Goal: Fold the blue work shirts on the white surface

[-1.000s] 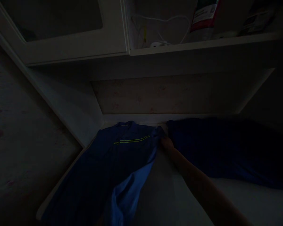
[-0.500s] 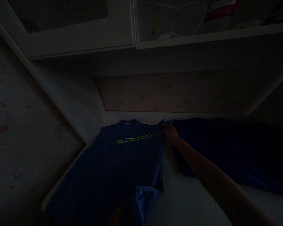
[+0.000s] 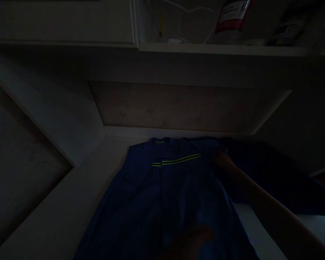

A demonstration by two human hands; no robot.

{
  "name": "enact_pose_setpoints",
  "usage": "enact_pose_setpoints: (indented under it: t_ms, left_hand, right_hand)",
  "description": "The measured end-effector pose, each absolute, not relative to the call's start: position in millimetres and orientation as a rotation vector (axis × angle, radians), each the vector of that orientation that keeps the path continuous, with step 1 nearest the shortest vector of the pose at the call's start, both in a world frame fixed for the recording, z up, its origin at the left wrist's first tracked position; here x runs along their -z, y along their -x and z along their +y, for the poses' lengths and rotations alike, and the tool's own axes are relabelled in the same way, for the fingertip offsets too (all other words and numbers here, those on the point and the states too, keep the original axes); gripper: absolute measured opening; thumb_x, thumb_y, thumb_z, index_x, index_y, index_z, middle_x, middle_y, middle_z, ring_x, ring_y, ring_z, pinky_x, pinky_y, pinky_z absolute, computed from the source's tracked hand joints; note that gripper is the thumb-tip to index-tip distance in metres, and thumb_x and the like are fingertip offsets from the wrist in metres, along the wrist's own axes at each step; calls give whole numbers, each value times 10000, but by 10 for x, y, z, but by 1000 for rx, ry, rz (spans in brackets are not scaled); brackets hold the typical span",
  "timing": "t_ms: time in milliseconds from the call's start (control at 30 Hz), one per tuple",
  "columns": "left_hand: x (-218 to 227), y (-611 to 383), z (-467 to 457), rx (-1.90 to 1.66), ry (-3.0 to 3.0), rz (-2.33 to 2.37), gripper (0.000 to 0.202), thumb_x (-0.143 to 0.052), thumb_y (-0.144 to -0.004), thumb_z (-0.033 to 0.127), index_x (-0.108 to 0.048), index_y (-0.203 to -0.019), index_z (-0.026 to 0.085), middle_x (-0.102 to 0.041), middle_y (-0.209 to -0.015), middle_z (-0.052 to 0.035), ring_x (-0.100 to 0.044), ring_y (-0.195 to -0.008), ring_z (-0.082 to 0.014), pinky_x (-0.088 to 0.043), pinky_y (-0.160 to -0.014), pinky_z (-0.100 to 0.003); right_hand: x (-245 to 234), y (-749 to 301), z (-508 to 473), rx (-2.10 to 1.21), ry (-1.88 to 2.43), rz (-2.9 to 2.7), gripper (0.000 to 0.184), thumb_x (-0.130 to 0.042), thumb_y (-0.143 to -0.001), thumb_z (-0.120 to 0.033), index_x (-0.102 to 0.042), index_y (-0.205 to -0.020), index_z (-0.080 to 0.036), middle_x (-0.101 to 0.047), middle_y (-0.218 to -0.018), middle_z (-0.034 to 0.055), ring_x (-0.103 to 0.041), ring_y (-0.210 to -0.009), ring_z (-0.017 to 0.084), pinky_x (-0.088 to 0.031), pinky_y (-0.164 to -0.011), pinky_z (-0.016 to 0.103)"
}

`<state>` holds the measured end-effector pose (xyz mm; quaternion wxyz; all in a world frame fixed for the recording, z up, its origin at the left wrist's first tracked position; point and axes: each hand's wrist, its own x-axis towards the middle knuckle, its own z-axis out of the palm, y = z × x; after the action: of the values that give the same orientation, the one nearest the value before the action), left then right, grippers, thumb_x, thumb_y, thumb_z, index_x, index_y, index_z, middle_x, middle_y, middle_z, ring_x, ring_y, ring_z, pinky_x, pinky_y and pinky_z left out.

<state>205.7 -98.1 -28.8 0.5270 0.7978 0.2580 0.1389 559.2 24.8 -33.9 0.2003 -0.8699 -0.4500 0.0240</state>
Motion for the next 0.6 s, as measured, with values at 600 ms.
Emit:
enact_pose_setpoints:
  t_ms: [600]
  left_hand:
    - [560, -526, 1361, -460, -2207, 1856, 386, -374, -873, 331, -610, -1130, 166, -680, -1158, -97, -634, -1037, -228, -462, -945, -330]
  right_hand:
    - [1043, -5673, -40, -64, 2519, -1336, 583, -322, -932, -486, -453, -1403, -168, -466, -1424, 171, -443, -1297, 327, -389, -1037, 438]
